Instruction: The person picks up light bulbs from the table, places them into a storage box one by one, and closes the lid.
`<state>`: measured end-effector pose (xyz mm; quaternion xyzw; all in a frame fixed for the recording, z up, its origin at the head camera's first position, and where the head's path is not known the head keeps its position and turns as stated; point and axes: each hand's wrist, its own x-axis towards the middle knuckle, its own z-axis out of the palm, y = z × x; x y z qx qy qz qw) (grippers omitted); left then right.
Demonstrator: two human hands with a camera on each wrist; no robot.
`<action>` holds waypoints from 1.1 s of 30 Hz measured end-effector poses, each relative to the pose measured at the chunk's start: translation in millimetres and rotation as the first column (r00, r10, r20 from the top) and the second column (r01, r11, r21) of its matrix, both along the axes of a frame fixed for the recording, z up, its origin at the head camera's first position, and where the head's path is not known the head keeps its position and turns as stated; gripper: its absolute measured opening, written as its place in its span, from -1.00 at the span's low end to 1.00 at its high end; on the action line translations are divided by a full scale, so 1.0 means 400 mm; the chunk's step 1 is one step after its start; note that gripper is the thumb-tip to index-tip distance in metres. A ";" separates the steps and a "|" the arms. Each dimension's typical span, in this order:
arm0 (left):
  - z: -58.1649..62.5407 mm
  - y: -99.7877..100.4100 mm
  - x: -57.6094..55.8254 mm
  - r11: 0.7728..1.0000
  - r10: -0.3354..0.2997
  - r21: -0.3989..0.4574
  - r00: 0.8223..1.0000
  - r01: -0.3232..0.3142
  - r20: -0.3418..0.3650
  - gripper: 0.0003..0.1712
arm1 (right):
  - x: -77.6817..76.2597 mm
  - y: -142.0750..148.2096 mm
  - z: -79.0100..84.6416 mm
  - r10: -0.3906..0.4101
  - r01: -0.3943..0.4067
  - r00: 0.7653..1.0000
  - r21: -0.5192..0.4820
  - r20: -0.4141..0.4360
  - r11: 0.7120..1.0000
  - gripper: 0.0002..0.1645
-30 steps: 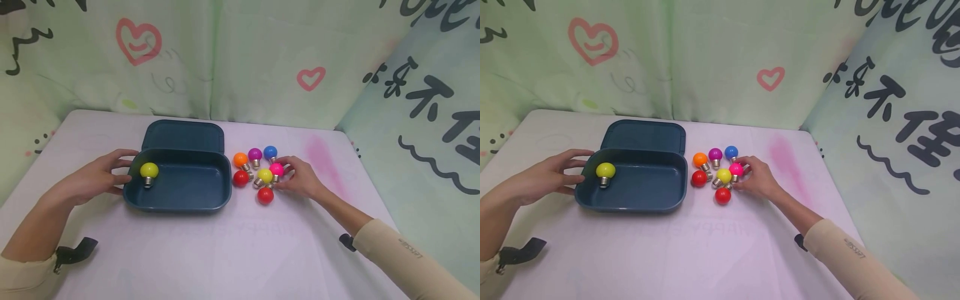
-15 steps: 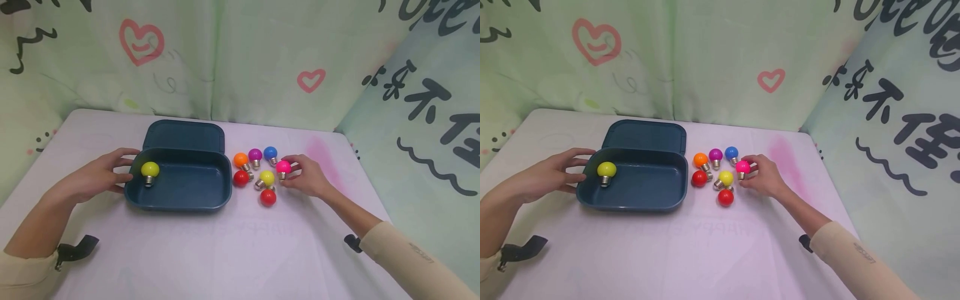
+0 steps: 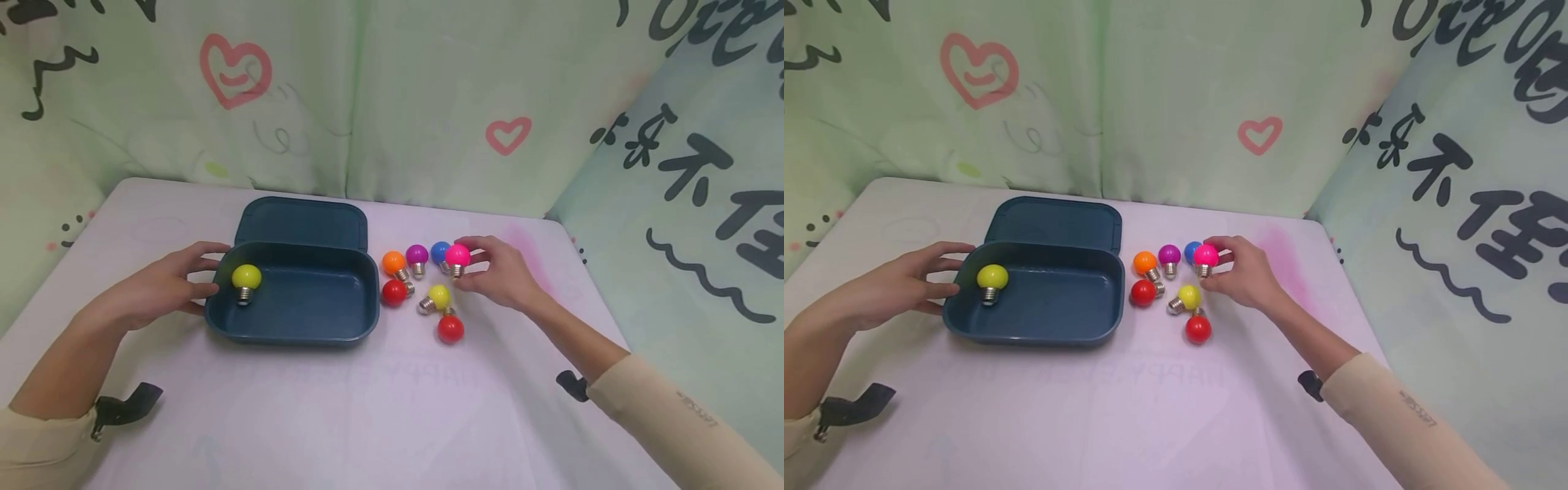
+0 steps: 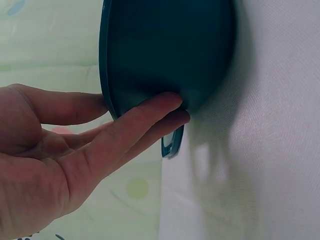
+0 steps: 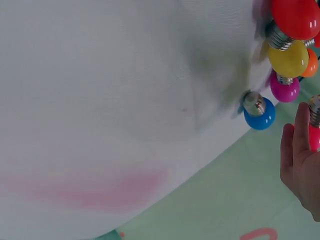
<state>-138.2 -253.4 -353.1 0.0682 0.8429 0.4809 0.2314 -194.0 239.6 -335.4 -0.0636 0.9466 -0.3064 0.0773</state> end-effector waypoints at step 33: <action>-0.005 -0.003 0.001 0.998 0.056 -0.012 0.998 -0.056 0.008 -0.24 | -0.009 -0.490 0.032 0.437 -0.440 0.897 -0.043 -0.065 0.897 -0.14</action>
